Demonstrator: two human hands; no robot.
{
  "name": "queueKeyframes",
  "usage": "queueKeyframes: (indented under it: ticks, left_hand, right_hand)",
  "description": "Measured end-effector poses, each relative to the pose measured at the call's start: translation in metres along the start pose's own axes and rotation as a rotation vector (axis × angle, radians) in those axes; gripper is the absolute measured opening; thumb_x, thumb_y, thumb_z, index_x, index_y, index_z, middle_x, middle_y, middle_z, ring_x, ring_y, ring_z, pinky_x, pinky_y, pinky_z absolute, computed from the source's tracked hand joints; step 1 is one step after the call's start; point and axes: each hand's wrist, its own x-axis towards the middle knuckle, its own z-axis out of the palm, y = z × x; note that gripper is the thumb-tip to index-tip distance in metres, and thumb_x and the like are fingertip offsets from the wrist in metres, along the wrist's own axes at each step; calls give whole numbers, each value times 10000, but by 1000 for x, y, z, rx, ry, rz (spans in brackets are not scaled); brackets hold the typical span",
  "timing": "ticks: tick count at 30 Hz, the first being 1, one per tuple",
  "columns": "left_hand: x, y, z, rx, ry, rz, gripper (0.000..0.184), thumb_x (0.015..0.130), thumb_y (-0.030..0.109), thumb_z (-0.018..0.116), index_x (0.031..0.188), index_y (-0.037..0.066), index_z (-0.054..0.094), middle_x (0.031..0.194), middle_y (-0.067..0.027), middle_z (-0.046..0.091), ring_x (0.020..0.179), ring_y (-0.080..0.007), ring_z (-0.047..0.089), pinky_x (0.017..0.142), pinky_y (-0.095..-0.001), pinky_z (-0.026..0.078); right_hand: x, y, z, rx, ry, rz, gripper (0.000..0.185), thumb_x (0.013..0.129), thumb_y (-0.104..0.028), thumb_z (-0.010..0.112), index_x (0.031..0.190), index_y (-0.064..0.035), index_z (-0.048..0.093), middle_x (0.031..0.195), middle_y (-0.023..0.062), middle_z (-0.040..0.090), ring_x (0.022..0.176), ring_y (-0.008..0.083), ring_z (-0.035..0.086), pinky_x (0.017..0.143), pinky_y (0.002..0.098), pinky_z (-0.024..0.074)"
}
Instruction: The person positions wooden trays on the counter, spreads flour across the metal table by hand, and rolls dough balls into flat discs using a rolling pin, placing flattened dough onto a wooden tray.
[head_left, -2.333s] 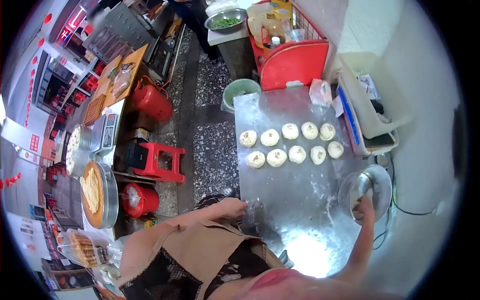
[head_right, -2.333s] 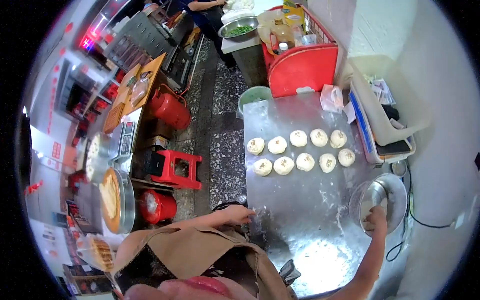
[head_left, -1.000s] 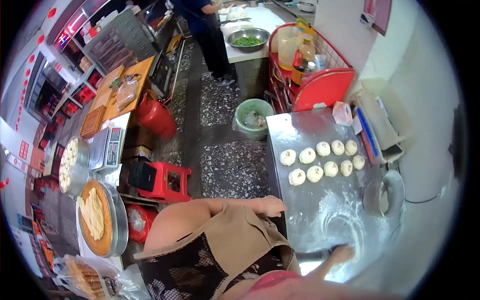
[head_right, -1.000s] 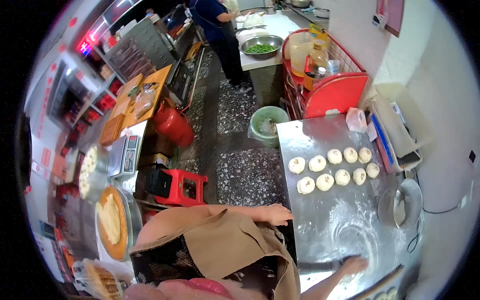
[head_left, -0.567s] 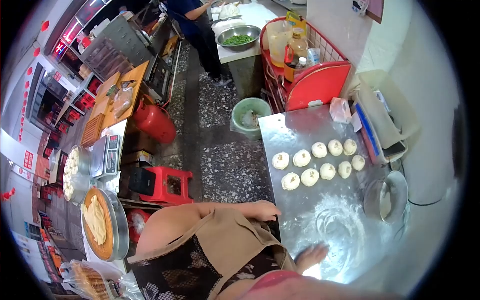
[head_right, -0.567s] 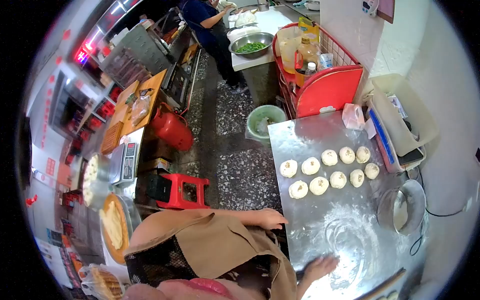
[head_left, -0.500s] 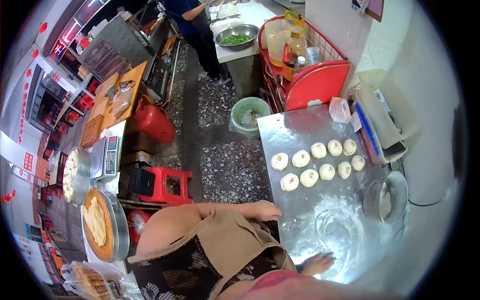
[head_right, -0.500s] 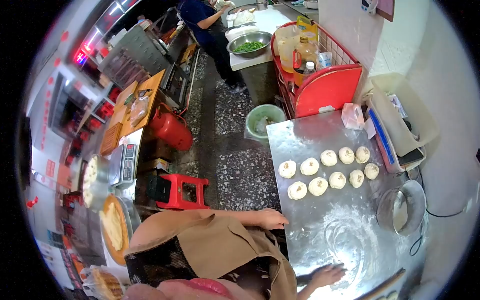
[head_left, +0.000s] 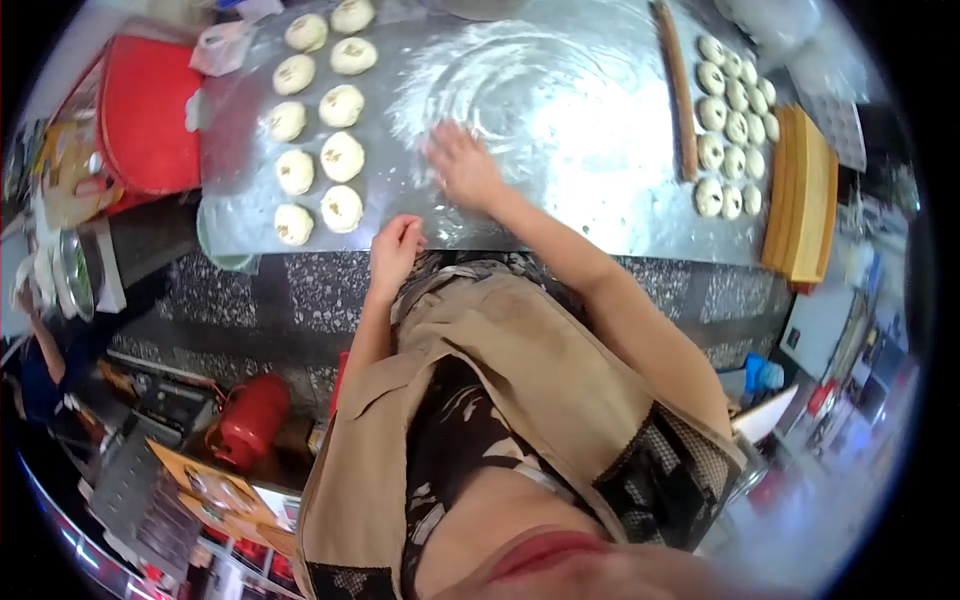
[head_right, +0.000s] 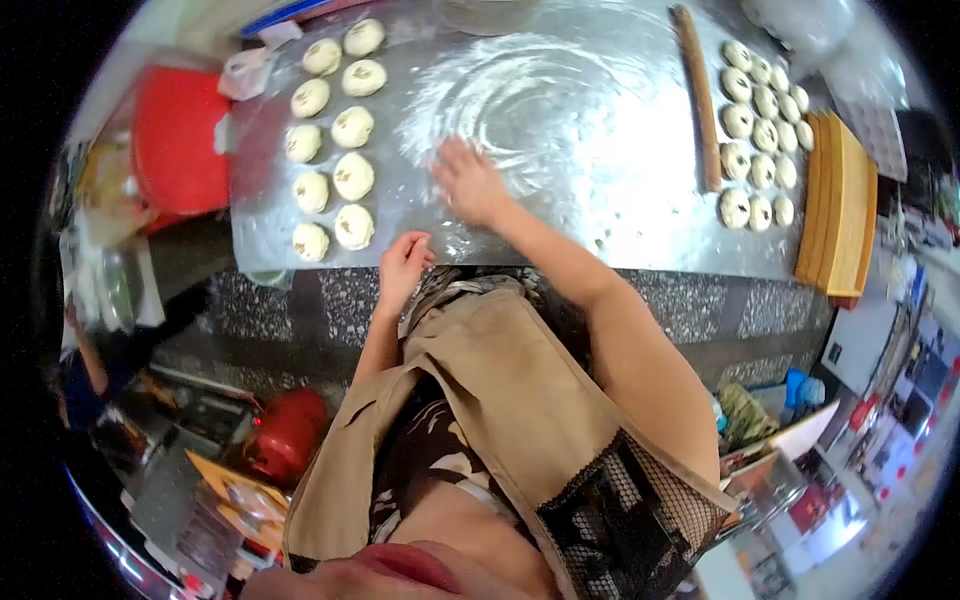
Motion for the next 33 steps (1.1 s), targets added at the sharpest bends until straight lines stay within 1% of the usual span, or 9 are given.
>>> queueKeyframes:
  ticks: [2, 8, 11, 12, 16, 22, 24, 26, 33]
  left_hand:
    - [2, -5, 0, -18, -30, -9, 175, 947, 157, 570, 1030, 24, 649, 735, -44, 664, 618, -87, 601, 581, -233, 487]
    - [3, -6, -2, -24, -32, -60, 183, 942, 157, 573, 1030, 18, 655, 732, -53, 676, 611, -88, 607, 583, -243, 496]
    - [5, -1, -1, -29, -56, -69, 181, 946, 152, 568, 1029, 15, 652, 729, -49, 661, 604, -91, 597, 570, -237, 486]
    - [5, -1, -1, -24, -70, -65, 181, 946, 152, 568, 1029, 15, 652, 729, -49, 661, 604, -91, 597, 570, -237, 486]
    - [13, -5, 1, -25, -124, -38, 189, 968, 182, 550, 1063, 33, 618, 742, -33, 643, 607, -83, 583, 552, -211, 465]
    - [1, -6, -2, -2, -109, 12, 182, 966, 127, 538, 1083, 13, 619, 795, -54, 653, 667, -88, 592, 608, -224, 488]
    - [-4, -3, -2, -10, -87, -1, 176, 953, 125, 554, 1059, 14, 640, 792, -47, 661, 688, -86, 595, 636, -228, 483]
    - [-6, -6, -1, 38, -66, -3, 189, 955, 132, 550, 1065, 10, 642, 793, -44, 664, 683, -84, 595, 637, -230, 481]
    - [2, 13, 8, 139, -95, -81, 202, 967, 117, 525, 1096, 2, 628, 808, -50, 655, 698, -83, 589, 642, -229, 490]
  right_hand:
    - [-38, 1, -20, 3, -108, 0, 565, 891, -406, 564, 1411, -224, 444, 1514, 102, 319, 1410, 346, 261, 1131, 529, 243]
    - [-85, 99, -36, -285, 312, 858, 502, 888, -344, 553, 1311, -77, 516, 1428, 161, 421, 1334, 386, 360, 1102, 542, 250]
    - [-65, 95, -21, -232, 345, 568, 466, 883, -314, 551, 1252, -30, 541, 1409, 173, 439, 1316, 384, 374, 1085, 507, 282]
    - [-48, 63, -41, 65, 130, 411, 453, 880, -297, 549, 1251, -37, 551, 1420, 163, 429, 1311, 369, 381, 1104, 479, 273]
    - [2, -7, 3, -43, -47, -144, 556, 919, -473, 468, 1425, -248, 416, 1532, 108, 301, 1437, 328, 213, 1166, 503, 173]
    - [-2, 125, -15, -142, 328, 489, 506, 913, -434, 472, 1353, -186, 502, 1453, 158, 393, 1361, 384, 315, 1093, 574, 242]
    - [-47, 179, -27, -208, 212, 756, 547, 918, -413, 486, 1331, -54, 501, 1410, 266, 399, 1323, 441, 336, 1064, 577, 270]
    - [-73, 191, -44, -233, 452, 1091, 649, 921, -434, 497, 1395, -1, 402, 1435, 315, 321, 1355, 462, 274, 1076, 601, 243]
    - [19, 172, -38, -64, 354, 744, 564, 925, -445, 474, 1382, -115, 452, 1463, 245, 342, 1367, 446, 280, 1097, 583, 240]
